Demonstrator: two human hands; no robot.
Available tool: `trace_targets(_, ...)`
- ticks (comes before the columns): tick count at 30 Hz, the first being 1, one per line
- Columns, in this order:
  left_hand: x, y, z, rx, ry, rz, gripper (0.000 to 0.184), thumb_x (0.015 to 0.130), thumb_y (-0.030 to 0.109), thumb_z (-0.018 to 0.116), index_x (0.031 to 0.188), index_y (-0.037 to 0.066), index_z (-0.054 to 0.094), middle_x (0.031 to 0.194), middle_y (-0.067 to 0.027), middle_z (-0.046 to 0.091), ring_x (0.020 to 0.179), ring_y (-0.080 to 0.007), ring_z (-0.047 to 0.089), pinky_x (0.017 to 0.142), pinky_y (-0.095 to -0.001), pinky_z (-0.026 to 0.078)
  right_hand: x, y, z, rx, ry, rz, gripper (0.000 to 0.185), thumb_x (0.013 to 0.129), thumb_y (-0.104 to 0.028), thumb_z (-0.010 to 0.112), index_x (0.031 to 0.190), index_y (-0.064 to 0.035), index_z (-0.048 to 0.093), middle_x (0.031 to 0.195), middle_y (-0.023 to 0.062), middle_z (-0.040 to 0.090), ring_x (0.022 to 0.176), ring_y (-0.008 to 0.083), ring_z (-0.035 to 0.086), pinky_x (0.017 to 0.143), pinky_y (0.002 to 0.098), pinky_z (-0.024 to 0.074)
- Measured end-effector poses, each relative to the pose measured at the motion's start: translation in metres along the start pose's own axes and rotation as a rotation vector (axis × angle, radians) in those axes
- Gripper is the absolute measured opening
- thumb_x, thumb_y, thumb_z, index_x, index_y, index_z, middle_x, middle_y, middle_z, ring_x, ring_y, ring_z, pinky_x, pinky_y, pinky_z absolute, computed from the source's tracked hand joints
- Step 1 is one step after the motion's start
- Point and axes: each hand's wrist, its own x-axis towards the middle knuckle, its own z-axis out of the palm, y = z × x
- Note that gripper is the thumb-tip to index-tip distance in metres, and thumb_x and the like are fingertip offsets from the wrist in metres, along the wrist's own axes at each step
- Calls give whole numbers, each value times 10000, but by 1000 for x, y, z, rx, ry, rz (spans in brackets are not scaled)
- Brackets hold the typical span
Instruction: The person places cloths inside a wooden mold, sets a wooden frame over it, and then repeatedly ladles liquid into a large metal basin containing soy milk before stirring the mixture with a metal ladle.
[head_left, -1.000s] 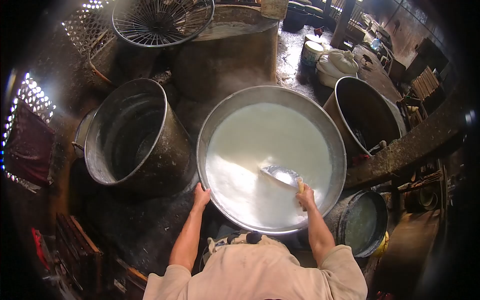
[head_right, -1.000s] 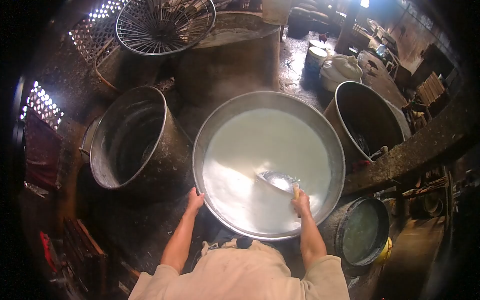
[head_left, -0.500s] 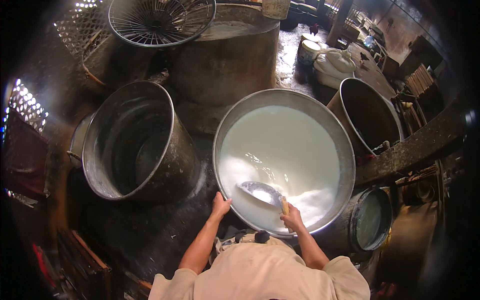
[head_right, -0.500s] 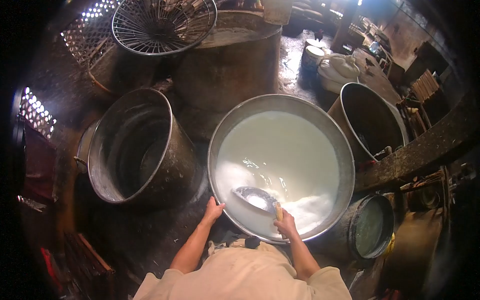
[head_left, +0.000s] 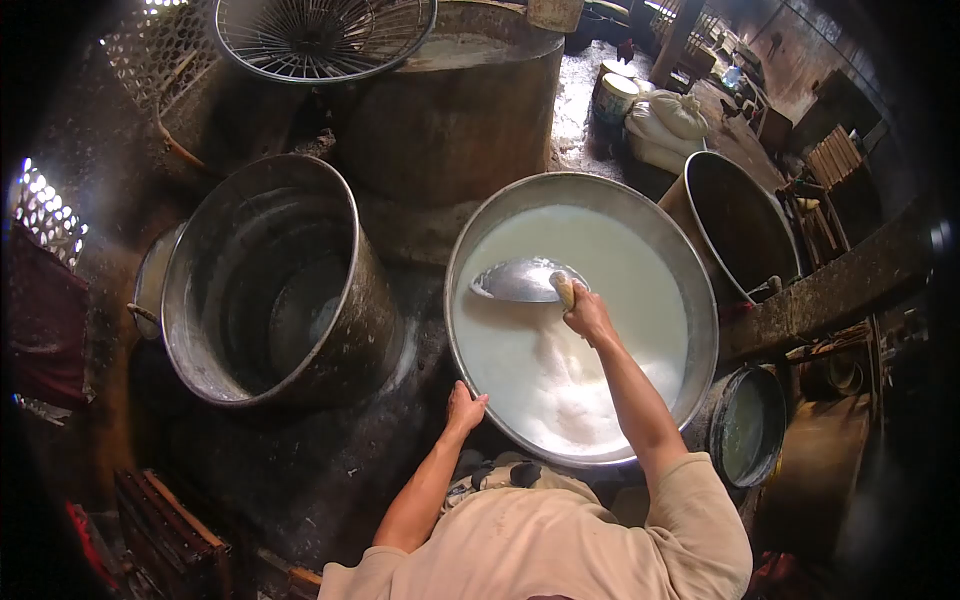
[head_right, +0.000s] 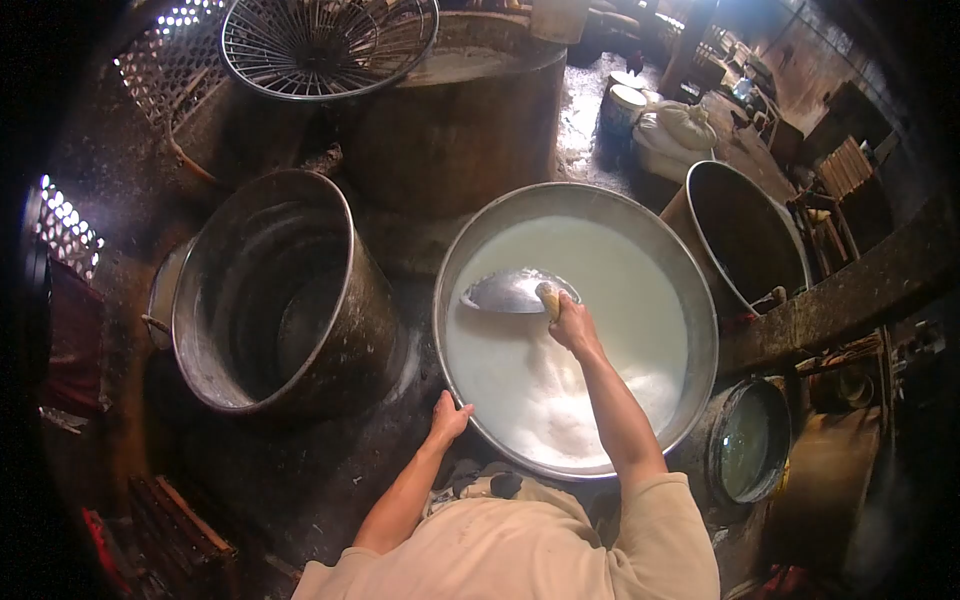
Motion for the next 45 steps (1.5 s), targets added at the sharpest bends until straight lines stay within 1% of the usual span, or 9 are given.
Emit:
trace_targets(6,4,-10,8,-13,13,15,489,738,210,679,1070,-72,457,1103,-275,540,1067,-396,518,908,-427,408,-3,44,26,-108,-208,151,243,669,-45,581,899,29,608,812,205,643,725,323,650,605,394,537)
trace_targets(18,-2,-3,12,15,84,-3,450,747,175,669,1074,-61,471,1075,-271,567,1038,-393,543,886,-419,424,-128,175,12,-88,-282,387,214,681,-70,570,873,18,603,835,210,643,733,330,648,614,413,530)
trace_targets(21,-9,3,12,-46,104,-44,406,756,150,655,1075,-36,488,1068,-256,579,1029,-373,557,868,-408,434,-164,212,-8,-117,-240,340,322,673,-56,574,991,-6,580,810,207,640,667,304,650,572,402,518)
trace_targets(24,-3,-8,20,-85,127,-46,404,759,125,647,1090,-42,488,1069,-245,583,1026,-361,563,864,-403,438,-198,247,-42,-210,-164,143,375,660,-53,574,1033,-16,578,878,224,632,809,346,636,697,430,496)
trace_targets(29,-3,-8,24,-119,123,-93,505,777,100,630,1208,-85,442,1147,-240,553,1068,-303,551,905,-350,420,-225,217,-153,-15,-207,301,541,622,3,573,1162,-34,548,988,220,627,961,332,610,826,378,463)
trace_targets(31,-12,6,22,-104,150,-86,503,780,82,620,1213,-94,433,1164,-239,545,1079,-294,548,910,-343,421,-217,241,-173,-2,-85,67,585,603,22,578,1184,-42,544,1007,181,643,973,288,618,833,349,461)
trace_targets(33,3,-15,27,-141,116,-77,519,780,79,619,1226,-97,420,1192,-244,528,1103,-294,534,923,-341,413,-200,246,-201,57,-87,115,584,618,8,567,1198,-45,534,1010,208,631,975,312,612,827,348,460)
trace_targets(37,-15,12,27,-94,273,-86,431,763,78,624,1147,-52,476,1122,-245,560,1059,-330,553,882,-374,430,-135,266,-173,61,290,123,543,651,-28,547,1193,-53,524,972,259,607,961,359,600,827,374,454)
trace_targets(45,-17,18,29,-56,294,-107,415,758,95,630,1128,-31,488,1121,-235,564,1065,-341,550,890,-390,429,-64,319,-54,230,70,305,356,678,-40,577,1034,-53,576,665,116,606,479,196,585,417,342,484)
